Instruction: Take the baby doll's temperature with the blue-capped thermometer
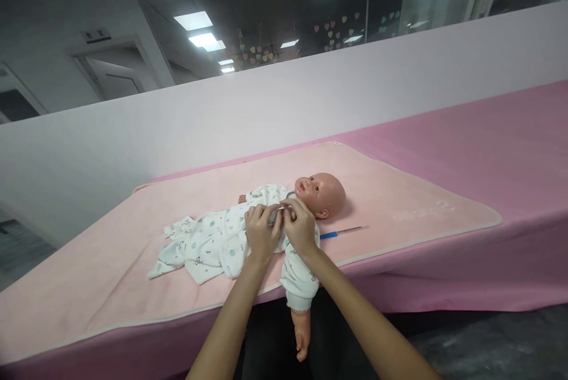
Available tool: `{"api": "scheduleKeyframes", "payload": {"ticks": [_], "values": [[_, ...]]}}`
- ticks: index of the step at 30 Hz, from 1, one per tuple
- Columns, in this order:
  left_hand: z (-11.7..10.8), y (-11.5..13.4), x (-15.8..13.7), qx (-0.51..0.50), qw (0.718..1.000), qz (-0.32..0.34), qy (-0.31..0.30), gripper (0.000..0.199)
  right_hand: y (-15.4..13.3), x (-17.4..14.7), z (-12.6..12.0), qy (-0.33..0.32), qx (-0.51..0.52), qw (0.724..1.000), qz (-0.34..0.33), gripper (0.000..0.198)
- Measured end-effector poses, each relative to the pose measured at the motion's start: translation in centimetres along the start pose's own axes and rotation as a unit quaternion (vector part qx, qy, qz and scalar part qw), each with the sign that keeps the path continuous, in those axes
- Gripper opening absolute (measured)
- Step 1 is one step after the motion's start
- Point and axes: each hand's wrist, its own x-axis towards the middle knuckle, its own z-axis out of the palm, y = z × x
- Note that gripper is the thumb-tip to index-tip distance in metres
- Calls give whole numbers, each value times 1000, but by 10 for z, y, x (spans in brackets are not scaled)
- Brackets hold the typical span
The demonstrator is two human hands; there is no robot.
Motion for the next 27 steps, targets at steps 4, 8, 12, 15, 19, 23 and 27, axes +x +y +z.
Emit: {"api": "scheduleKeyframes", "payload": {"ticks": [4,8,12,15,19,23,27], "values": [[-1,-1,-1,-3,1000,-1,21,16,1,0,0,11,2,1000,-1,21],[0,-2,-2,-1,999,-4,39,15,3,0,0,18,0,1000,1,18],[-1,-1,-2,0,999,-10,48,14,3,1,0,-2,-15,1000,-1,18],[-2,0,-3,-1,999,-15,51,13,2,1,1,-16,-36,999,-6,18],[-4,1,-3,5,999,-21,50,13,3,1,1,-18,-43,999,0,16],[-10,2,-3,14,999,-29,42,13,4,0,0,-11,-39,999,-2,13],[-20,0,-9,13,994,-90,66,17,6,0,-2,22,-19,999,-18,15]]}}
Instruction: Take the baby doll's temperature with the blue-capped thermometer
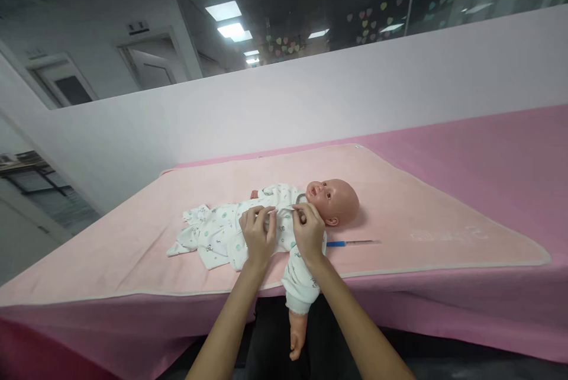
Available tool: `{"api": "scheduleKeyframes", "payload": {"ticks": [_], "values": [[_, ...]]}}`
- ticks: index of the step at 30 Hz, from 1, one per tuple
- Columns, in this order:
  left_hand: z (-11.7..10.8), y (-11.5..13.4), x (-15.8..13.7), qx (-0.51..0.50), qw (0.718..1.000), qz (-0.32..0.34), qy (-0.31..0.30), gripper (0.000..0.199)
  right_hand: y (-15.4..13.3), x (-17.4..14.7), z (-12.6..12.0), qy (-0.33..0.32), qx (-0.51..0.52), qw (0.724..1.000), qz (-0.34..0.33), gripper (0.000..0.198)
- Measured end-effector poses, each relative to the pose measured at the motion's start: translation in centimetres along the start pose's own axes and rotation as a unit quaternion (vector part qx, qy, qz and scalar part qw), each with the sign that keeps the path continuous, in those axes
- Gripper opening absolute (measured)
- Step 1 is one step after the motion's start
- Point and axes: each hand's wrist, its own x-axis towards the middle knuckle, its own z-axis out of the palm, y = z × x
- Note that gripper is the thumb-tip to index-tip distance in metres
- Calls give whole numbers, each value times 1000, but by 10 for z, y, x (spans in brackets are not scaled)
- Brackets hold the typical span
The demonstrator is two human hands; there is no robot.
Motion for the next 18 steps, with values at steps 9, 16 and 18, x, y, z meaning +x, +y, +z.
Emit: {"api": "scheduleKeyframes", "payload": {"ticks": [9,16,18], "values": [[-17,-12,-9,2,997,-80,1,21,0,-2,-4,44,18,999,-17,15],[-14,-5,-8,27,999,-25,-26,16,2,-4,-4,29,-6,999,25,18],[-14,-4,-8,30,999,-14,-32,17,2,-4,-3,23,-6,999,40,18]]}}
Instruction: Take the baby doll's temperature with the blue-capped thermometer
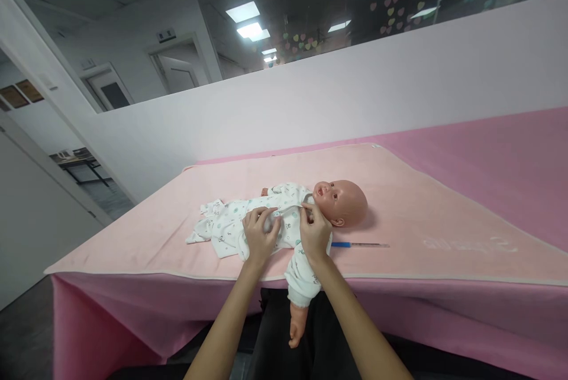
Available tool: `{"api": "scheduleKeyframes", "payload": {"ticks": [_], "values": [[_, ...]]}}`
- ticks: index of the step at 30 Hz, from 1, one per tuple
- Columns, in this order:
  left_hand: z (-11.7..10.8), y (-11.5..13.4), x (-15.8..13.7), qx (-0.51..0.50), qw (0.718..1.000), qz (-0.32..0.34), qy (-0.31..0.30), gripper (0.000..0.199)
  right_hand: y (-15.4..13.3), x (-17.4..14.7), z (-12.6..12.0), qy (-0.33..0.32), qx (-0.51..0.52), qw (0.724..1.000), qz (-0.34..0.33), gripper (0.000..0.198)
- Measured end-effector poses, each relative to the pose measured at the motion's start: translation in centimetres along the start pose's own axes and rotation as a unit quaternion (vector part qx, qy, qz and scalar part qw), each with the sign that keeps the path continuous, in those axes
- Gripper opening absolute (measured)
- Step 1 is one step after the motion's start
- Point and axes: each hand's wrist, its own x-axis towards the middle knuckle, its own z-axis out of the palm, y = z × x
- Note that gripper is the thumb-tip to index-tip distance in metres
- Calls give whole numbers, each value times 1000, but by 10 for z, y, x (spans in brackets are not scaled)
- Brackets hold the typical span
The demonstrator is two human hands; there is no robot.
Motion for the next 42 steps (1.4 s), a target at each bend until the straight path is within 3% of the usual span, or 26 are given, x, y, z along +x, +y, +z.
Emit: {"api": "scheduleKeyframes", "payload": {"ticks": [7,32,42], "values": [[2,-3,-1,-9,1000,18,0,18,-2,-1,1,-27,-2,999,29,19],[7,-8,3,-43,998,7,37,15,-5,2,7,-50,-84,995,-28,16],[6,-6,2,-51,998,3,36,16,-4,3,6,-56,-83,995,-17,19]]}}
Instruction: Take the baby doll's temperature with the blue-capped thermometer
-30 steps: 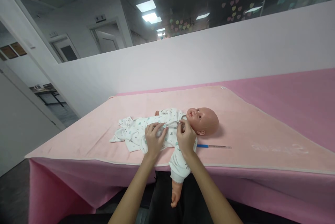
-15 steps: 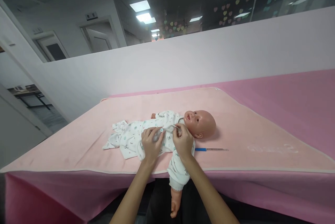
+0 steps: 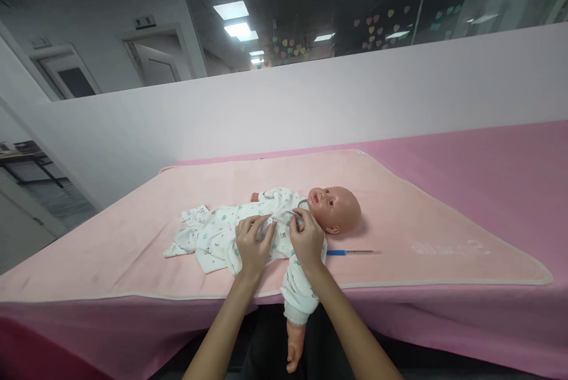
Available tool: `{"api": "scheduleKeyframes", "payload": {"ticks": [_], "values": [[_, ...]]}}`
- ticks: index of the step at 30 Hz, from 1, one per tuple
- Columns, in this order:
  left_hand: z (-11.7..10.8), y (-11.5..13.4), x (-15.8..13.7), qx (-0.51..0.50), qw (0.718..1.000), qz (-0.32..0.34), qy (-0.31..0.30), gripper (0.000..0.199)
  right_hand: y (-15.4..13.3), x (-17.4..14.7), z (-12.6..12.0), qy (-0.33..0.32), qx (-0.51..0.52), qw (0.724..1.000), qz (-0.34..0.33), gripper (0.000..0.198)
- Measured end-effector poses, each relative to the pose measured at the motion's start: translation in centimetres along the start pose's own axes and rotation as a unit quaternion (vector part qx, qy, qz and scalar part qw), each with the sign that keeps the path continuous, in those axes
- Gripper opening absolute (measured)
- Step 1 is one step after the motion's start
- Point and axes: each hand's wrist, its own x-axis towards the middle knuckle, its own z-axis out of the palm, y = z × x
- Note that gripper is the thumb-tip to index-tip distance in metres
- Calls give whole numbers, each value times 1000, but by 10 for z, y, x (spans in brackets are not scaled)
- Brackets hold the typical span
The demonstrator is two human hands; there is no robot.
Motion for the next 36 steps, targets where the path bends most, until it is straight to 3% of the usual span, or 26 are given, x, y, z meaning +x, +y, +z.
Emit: {"api": "scheduleKeyframes", "payload": {"ticks": [36], "values": [[1,0,-1,6,1000,-9,-11,17,5,0,2,-1,0,1000,-7,20]]}}
